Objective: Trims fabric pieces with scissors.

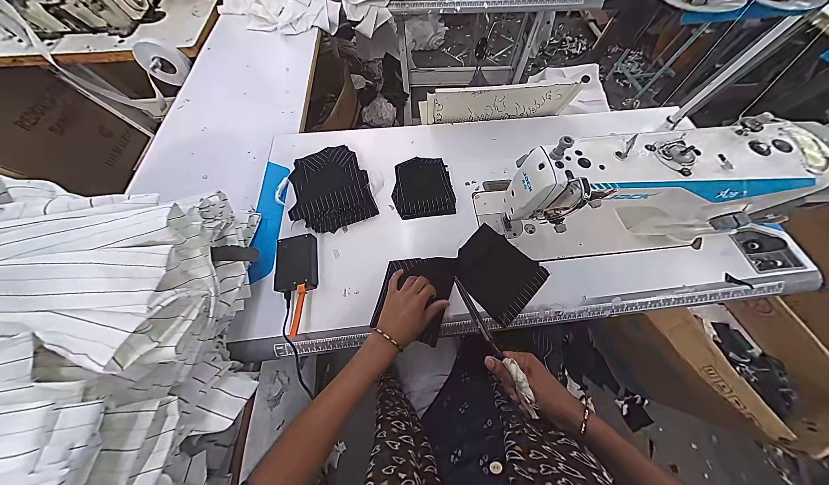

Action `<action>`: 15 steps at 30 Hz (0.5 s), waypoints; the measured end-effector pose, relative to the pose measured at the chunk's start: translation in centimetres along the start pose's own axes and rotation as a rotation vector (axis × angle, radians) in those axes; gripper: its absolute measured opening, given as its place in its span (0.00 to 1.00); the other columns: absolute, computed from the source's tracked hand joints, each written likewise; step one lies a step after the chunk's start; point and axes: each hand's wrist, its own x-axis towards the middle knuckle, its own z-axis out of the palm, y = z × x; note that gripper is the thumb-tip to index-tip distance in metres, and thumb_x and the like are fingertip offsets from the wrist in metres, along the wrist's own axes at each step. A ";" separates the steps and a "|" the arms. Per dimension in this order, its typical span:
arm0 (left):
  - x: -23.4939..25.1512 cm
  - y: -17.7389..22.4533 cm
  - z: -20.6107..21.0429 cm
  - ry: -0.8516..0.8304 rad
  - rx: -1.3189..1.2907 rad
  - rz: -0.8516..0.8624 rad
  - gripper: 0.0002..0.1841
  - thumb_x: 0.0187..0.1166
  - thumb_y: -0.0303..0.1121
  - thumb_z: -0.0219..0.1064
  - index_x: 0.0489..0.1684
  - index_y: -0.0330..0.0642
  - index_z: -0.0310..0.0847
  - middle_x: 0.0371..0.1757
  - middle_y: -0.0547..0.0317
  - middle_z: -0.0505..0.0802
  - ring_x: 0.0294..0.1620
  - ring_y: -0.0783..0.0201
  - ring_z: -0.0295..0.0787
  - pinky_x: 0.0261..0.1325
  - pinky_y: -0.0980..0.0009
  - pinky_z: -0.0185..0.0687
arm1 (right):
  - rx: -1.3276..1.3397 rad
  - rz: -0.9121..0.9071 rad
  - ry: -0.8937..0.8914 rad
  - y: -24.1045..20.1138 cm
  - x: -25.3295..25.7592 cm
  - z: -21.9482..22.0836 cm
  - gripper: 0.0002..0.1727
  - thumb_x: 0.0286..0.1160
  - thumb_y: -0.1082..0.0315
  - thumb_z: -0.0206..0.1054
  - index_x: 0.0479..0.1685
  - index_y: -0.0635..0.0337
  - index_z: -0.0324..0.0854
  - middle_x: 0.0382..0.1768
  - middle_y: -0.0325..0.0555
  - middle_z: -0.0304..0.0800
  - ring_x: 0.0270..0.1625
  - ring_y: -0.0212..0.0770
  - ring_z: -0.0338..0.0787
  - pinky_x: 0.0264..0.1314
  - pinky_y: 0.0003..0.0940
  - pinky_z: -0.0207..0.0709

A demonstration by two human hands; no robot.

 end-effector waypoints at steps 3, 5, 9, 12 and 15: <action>0.5 1.0 2.2 0.106 -0.017 -0.186 0.31 0.82 0.54 0.64 0.68 0.32 0.83 0.71 0.33 0.85 0.76 0.32 0.78 0.81 0.34 0.60 | -0.055 -0.004 0.015 0.7 0.0 0.0 0.20 0.85 0.49 0.65 0.27 0.51 0.74 0.13 0.31 0.76 0.15 0.26 0.76 0.21 0.21 0.71; 0.7 1.0 3.4 0.095 0.051 -0.234 0.40 0.82 0.61 0.58 0.84 0.36 0.70 0.84 0.37 0.75 0.85 0.33 0.68 0.85 0.29 0.49 | -0.070 -0.002 0.016 1.0 0.1 -0.4 0.20 0.84 0.49 0.66 0.27 0.51 0.74 0.13 0.31 0.75 0.15 0.26 0.76 0.21 0.21 0.71; 1.2 1.0 2.8 -0.062 0.108 -0.326 0.52 0.76 0.75 0.51 0.95 0.45 0.52 0.95 0.45 0.57 0.95 0.39 0.46 0.87 0.26 0.28 | -0.222 0.001 -0.047 0.5 0.6 -2.2 0.23 0.79 0.41 0.67 0.30 0.50 0.75 0.16 0.29 0.74 0.17 0.26 0.75 0.24 0.24 0.71; 1.5 0.8 2.3 -0.133 0.111 -0.327 0.53 0.74 0.77 0.49 0.97 0.50 0.48 0.97 0.51 0.53 0.97 0.44 0.41 0.88 0.27 0.23 | -0.339 -0.016 -0.052 -0.8 1.8 -2.9 0.25 0.79 0.39 0.66 0.31 0.52 0.75 0.17 0.31 0.72 0.20 0.27 0.74 0.28 0.26 0.70; 1.6 0.3 2.2 -0.157 0.111 -0.301 0.54 0.74 0.78 0.48 0.97 0.50 0.45 0.97 0.55 0.52 0.97 0.47 0.41 0.89 0.30 0.23 | -0.398 -0.008 -0.052 -2.2 2.7 -3.2 0.24 0.82 0.40 0.64 0.35 0.54 0.76 0.20 0.32 0.72 0.22 0.28 0.74 0.31 0.27 0.70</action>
